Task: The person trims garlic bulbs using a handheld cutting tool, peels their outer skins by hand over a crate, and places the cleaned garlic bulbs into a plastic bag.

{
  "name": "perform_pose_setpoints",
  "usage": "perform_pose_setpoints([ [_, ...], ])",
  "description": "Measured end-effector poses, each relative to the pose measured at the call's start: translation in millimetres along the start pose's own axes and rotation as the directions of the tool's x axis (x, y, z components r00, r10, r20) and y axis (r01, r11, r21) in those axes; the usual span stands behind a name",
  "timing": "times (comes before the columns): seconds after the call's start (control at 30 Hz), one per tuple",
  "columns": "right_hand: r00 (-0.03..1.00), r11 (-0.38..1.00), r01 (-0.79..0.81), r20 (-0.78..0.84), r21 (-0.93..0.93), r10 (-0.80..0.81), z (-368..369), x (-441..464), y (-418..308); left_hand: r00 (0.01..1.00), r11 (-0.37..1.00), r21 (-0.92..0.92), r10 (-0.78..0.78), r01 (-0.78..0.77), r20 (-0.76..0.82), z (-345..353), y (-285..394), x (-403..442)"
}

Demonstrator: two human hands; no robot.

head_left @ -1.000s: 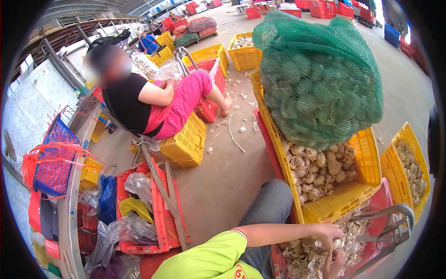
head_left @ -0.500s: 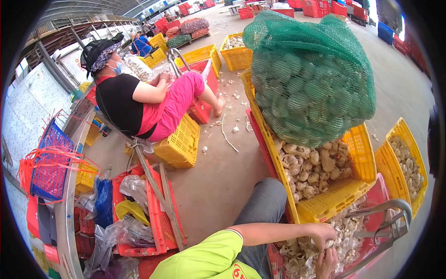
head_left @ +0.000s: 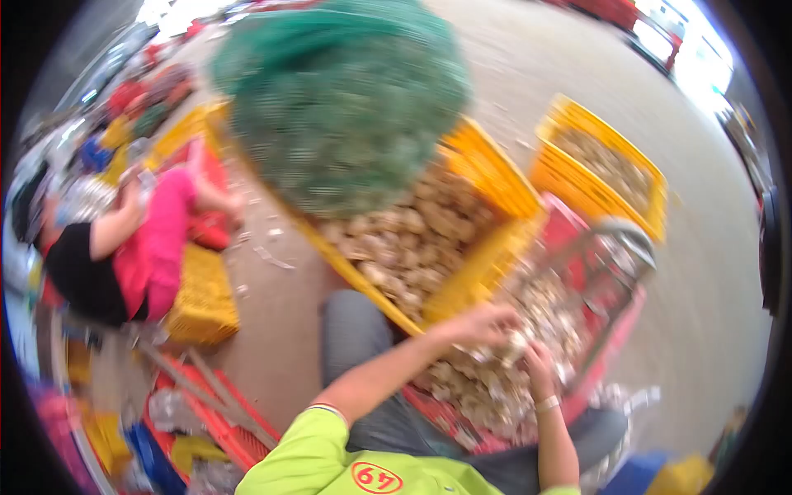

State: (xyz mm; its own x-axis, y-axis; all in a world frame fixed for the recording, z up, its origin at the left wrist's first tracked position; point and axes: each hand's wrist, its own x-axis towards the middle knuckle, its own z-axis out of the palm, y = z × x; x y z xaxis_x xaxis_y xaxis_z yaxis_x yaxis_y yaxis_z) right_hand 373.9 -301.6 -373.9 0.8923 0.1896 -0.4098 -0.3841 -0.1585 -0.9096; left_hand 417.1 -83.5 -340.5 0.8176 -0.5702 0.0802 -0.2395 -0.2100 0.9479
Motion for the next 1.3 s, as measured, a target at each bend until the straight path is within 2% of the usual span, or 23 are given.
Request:
perform_pose_setpoints([
  [0.03, 0.997, 0.982, -0.063, -0.024, 0.176, 0.068, 2, -1, 7, 0.999, 0.999, -0.034, 0.033, -0.033, 0.01, -4, -3, 3],
  [0.07, 0.995, 0.966, -0.092, 0.047, 0.24, 0.083, 3, -7, -7, 0.996, 0.982, -0.168, -0.075, 0.081, 0.039, -2, -2, 5],
  [0.1, 0.994, 0.933, -0.097, 0.083, 0.346, 0.072, 5, -8, -12, 0.994, 0.974, -0.198, -0.102, 0.109, 0.048, 1, -3, 5],
  [0.17, 0.999, 0.941, -0.037, 0.009, 0.336, 0.036, 11, -11, -18, 0.949, 0.922, -0.227, -0.293, 0.313, 0.117, 9, -3, 3],
  [0.27, 0.994, 0.916, -0.04, -0.077, 0.4, 0.077, -2, -4, -16, 0.958, 0.951, -0.117, -0.286, 0.286, 0.016, 19, -11, 4],
  [0.37, 0.982, 0.906, 0.02, -0.178, 0.424, 0.061, -9, 2, -4, 0.905, 0.894, -0.147, -0.425, 0.422, 0.015, 10, -18, 5],
  [0.4, 0.987, 0.902, 0.037, -0.156, 0.431, 0.034, -7, 0, -3, 0.915, 0.904, -0.148, -0.403, 0.401, 0.011, 9, -16, 7],
  [0.5, 0.998, 0.979, 0.028, -0.054, 0.204, -0.017, 9, -12, -10, 0.917, 0.907, -0.144, -0.4, 0.396, 0.0, 8, -14, 9],
  [0.53, 1.0, 0.987, -0.018, -0.024, -0.16, 0.014, 15, -15, -15, 0.914, 0.908, -0.128, -0.405, 0.4, -0.016, 7, -11, 10],
  [0.57, 0.997, 0.949, 0.075, -0.004, -0.305, -0.079, 23, -16, -13, 0.911, 0.903, -0.146, -0.412, 0.405, -0.024, 6, -9, 10],
  [0.63, 0.963, 0.78, 0.258, 0.087, -0.571, -0.254, 44, -17, -4, 0.905, 0.893, -0.19, -0.423, 0.407, -0.051, 6, -7, 14],
  [0.7, 0.92, 0.857, 0.359, 0.296, -0.369, -0.257, 70, -8, 17, 0.917, 0.907, -0.193, -0.392, 0.373, -0.073, 8, -3, 13],
  [0.73, 0.904, 0.876, 0.293, 0.409, -0.382, -0.124, 80, 2, 33, 0.924, 0.916, -0.187, -0.374, 0.355, -0.079, 8, -1, 14],
  [0.83, 0.931, 0.609, 0.221, 0.35, -0.762, 0.1, 108, 35, 68, 0.952, 0.96, -0.094, -0.276, 0.265, -0.135, 15, -15, 9],
  [0.9, 0.899, 0.531, 0.296, 0.42, -0.794, 0.127, 119, 64, 128, 0.956, 0.97, -0.056, -0.243, 0.236, -0.168, 13, -3, 4],
  [0.93, 0.877, 0.52, 0.47, 0.444, -0.713, -0.184, 120, 75, 184, 0.958, 0.972, -0.015, -0.232, 0.233, -0.168, 14, -1, 0],
  [0.97, 0.774, 0.458, 0.624, 0.42, -0.632, -0.474, 122, 86, 218, 0.962, 0.974, 0.022, -0.219, 0.225, -0.161, 13, 0, 1],
  [1.0, 0.747, 0.439, 0.652, 0.427, -0.618, -0.51, 118, 96, 229, 0.965, 0.976, 0.019, -0.212, 0.217, -0.156, 11, 3, 1],
  [1.13, 0.832, 0.376, 0.553, 0.463, -0.744, -0.307, 107, 115, 212, 0.967, 0.975, -0.008, -0.219, 0.22, -0.13, 6, 12, 5],
  [1.2, 0.846, 0.32, 0.533, 0.478, -0.784, -0.237, 106, 115, 208, 0.965, 0.977, -0.05, -0.214, 0.209, -0.151, 8, 12, 5],
  [1.3, 0.846, 0.228, 0.534, 0.512, -0.814, -0.151, 101, 102, 203, 0.967, 0.975, -0.013, -0.221, 0.221, -0.125, 9, 13, 4],
])
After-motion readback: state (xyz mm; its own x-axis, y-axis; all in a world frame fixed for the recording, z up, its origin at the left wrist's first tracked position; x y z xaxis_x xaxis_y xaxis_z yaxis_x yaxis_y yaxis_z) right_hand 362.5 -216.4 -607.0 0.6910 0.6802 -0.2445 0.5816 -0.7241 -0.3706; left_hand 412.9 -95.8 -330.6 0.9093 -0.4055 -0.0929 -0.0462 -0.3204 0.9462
